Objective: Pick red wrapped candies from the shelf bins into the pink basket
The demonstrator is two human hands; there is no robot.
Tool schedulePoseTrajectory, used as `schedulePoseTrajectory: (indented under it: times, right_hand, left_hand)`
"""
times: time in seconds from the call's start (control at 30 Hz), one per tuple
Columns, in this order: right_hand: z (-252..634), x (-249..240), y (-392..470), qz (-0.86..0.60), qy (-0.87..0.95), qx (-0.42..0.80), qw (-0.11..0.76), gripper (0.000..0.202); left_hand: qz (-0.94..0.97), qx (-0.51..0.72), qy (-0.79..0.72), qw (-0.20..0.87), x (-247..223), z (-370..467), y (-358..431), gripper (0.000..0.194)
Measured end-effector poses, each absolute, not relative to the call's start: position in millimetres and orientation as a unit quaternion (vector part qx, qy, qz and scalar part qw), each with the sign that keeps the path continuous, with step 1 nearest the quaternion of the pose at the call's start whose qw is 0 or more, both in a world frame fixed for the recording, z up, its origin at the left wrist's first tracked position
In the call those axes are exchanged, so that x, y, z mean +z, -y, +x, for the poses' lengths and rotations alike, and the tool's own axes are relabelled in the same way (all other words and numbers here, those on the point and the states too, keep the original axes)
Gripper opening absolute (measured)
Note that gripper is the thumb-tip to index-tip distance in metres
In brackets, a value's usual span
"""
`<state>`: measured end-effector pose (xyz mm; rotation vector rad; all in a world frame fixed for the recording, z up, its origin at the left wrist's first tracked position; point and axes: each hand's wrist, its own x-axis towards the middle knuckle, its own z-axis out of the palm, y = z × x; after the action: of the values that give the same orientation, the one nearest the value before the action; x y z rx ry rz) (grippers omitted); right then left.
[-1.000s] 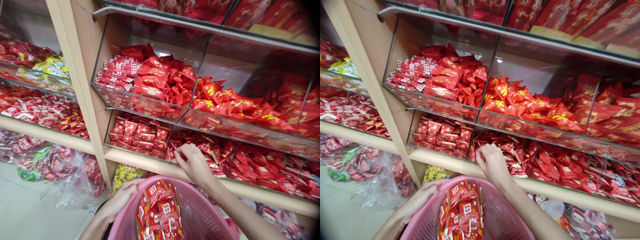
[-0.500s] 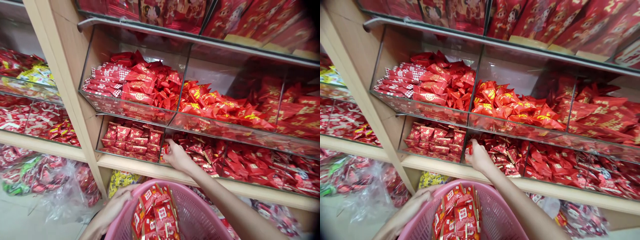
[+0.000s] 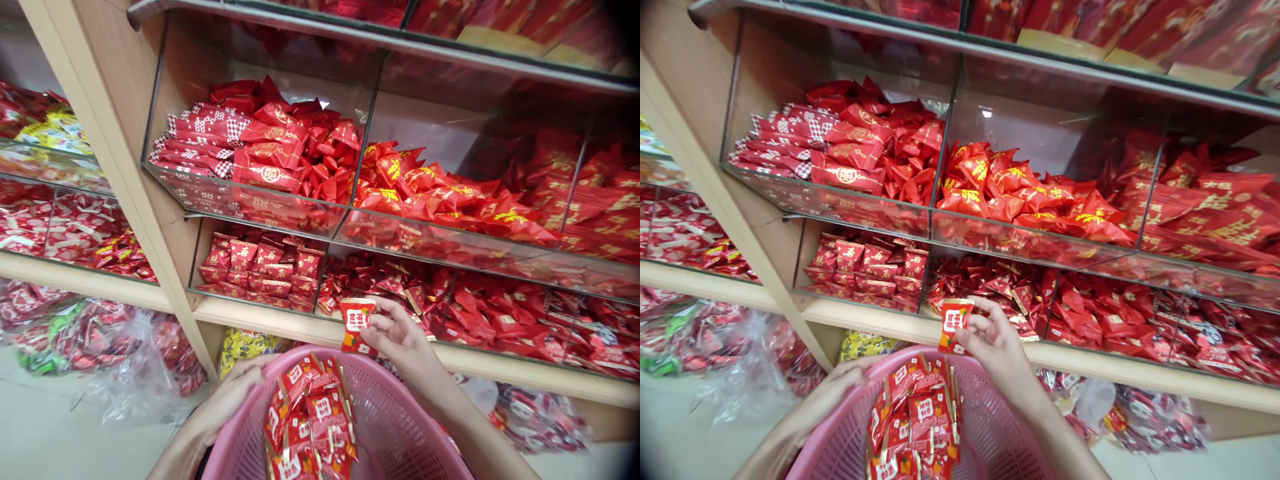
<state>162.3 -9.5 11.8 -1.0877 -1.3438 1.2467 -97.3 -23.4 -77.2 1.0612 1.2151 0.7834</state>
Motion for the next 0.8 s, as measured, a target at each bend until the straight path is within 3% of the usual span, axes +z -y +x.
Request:
schedulePoseTrajectory:
  times: [0.1,0.43,0.8]
  right_hand:
    - [166,8,18,-0.472,0.523,0.527,0.475,0.033]
    - [177,-12,38,-0.490,0.504,0.557,0.443,0.038]
    - [174,-29,50,-0.429,0.396,0.680,0.445,0.029]
  left_hand:
    - [0.463,0.353,-0.528,0.617,-78,-97,23,0.042]
    - [0.469,0.359,-0.495,0.637,-79,-97,23,0.045]
    - [0.482,0.336,-0.542,0.601,-64,-94,25,0.047]
